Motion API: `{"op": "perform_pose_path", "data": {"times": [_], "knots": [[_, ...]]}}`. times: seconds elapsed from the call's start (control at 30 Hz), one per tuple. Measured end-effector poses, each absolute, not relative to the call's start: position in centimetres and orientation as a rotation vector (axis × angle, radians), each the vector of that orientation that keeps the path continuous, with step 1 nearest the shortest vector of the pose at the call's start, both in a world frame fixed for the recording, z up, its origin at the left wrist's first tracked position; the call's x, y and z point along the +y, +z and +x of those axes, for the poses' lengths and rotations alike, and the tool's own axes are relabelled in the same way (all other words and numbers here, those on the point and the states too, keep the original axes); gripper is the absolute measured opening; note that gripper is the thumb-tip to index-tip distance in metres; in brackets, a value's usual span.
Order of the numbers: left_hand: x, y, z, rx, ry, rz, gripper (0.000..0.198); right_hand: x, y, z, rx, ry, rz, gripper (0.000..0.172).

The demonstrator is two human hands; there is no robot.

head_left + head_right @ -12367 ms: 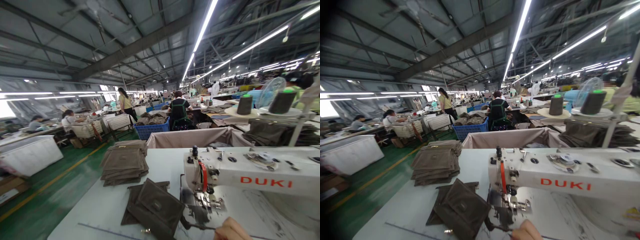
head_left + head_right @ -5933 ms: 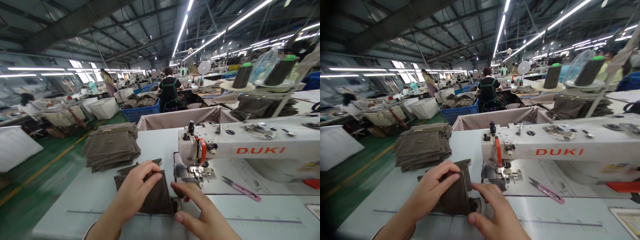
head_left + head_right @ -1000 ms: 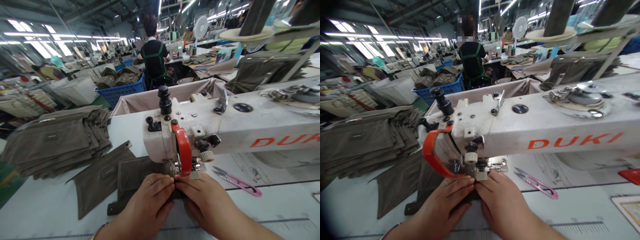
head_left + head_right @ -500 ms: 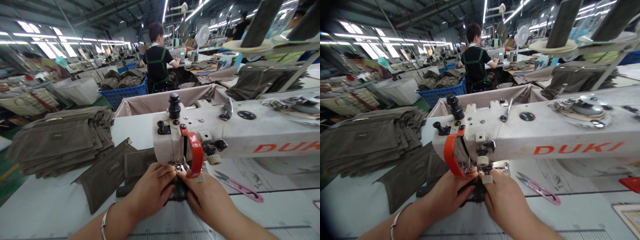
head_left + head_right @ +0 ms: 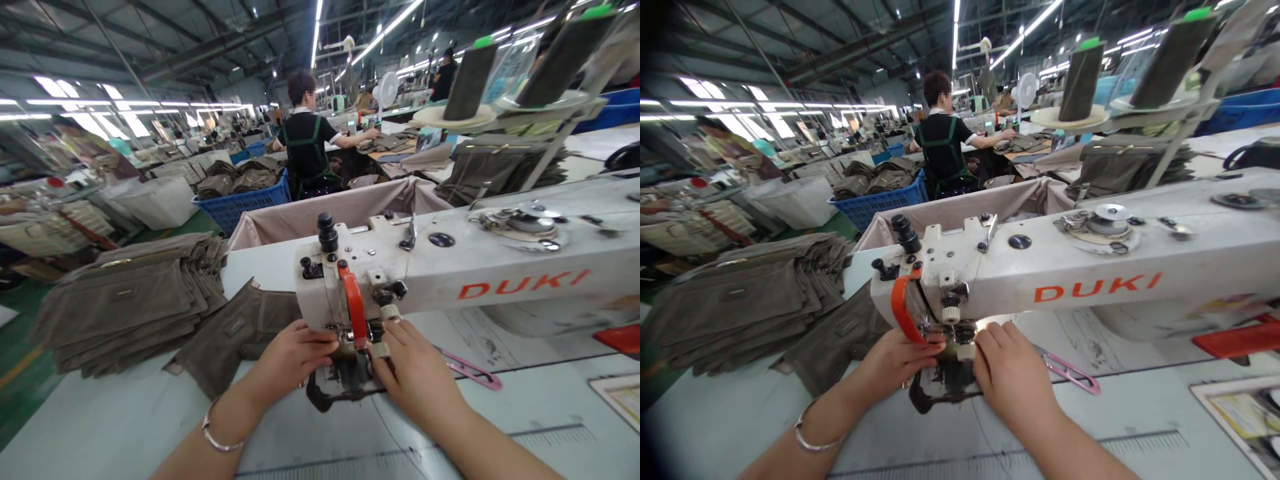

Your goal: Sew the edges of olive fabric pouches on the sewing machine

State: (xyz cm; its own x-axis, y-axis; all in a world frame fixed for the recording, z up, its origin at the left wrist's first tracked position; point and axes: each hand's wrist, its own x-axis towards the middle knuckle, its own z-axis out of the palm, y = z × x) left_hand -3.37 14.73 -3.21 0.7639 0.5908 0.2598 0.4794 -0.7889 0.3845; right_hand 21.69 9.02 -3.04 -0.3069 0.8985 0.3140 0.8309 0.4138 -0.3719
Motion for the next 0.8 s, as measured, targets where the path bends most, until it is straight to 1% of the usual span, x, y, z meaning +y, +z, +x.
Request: {"op": "perform_pose_path", "data": {"times": [0.17, 0.33, 0.43, 0.53, 0.63, 0.7, 0.77, 0.8], "knots": [[14.8, -2.9, -3.2, 0.819, 0.549, 2.653, 0.025, 10.0, -2.0, 22.0, -2.291, 0.155, -1.473, 0.011], [15.0, -2.3, -2.5, 0.825, 0.539, 2.661, 0.024, 10.5, -1.1, 22.6, -2.410, 0.171, -1.358, 0.006], [14.9, -1.5, -3.3, 0.880, 0.514, 2.687, 0.022, 10.6, -1.8, 23.0, -2.433, 0.196, -1.293, 0.009], [14.1, -0.6, -6.5, 1.192, 0.555, 2.692, 0.022, 10.7, -3.0, 23.2, -2.402, 0.205, -1.269, 0.012], [12.7, -0.5, -11.1, 1.762, 0.655, 2.585, 0.032, 11.1, -4.1, 23.3, -2.372, 0.223, -1.257, 0.019], [11.6, -0.9, -13.5, 2.045, 0.645, 2.486, 0.037, 11.4, -4.6, 23.3, -2.367, 0.232, -1.248, 0.018], [10.4, -1.5, -14.8, 2.193, 0.593, 2.407, 0.043, 11.6, -4.9, 23.4, -2.370, 0.240, -1.238, 0.016], [9.7, -1.8, -15.1, 2.227, 0.563, 2.381, 0.042, 11.7, -5.1, 23.4, -2.375, 0.248, -1.233, 0.015]]}}
